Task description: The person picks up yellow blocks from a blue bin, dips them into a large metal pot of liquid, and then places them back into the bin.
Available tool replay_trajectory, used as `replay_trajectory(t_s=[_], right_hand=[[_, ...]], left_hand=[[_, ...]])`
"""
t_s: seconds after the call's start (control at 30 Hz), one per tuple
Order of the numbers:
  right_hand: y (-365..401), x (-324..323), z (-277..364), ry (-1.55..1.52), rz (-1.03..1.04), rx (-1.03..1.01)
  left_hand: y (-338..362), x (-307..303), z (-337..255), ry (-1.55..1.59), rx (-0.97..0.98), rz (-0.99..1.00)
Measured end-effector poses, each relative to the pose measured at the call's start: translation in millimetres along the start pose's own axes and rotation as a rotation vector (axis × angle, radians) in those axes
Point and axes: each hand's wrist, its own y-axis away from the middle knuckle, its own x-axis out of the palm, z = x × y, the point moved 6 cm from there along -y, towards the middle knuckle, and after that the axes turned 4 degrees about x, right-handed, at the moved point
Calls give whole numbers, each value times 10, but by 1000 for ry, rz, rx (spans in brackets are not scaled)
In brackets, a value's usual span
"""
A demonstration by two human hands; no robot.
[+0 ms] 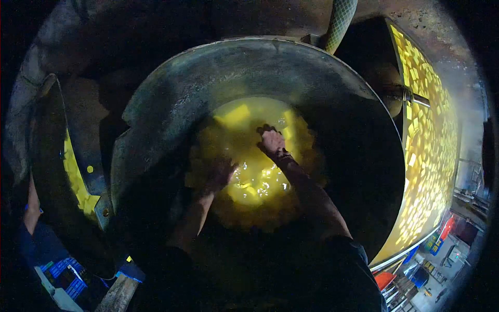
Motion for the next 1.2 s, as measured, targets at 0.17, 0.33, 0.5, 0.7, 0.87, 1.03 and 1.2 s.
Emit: replay_trajectory(t_s=[0.17, 0.33, 0.5, 0.7, 0.87, 1.03, 1.2], right_hand=[[25, 335, -101, 222, -155, 20], [30, 743, -492, 55, 268, -276], [483, 45, -177, -1922, 588, -358], [630, -47, 54, -1153, 244, 157], [683, -76, -65, -1294, 245, 221], [753, -494, 96, -1206, 550, 296], [771, -372, 250, -1442, 336, -149]], left_hand=[[-49, -23, 304, 1050, -233, -522], [-105, 271, 464, 1571, -532, -485], [-190, 423, 237, 2050, -564, -575], [-280, 509, 122, 1926, -474, -536], [-281, 271, -51, 2006, -660, -460], [-280, -67, -224, 1985, -592, -596], [-569, -77, -264, 1543, -317, -738]])
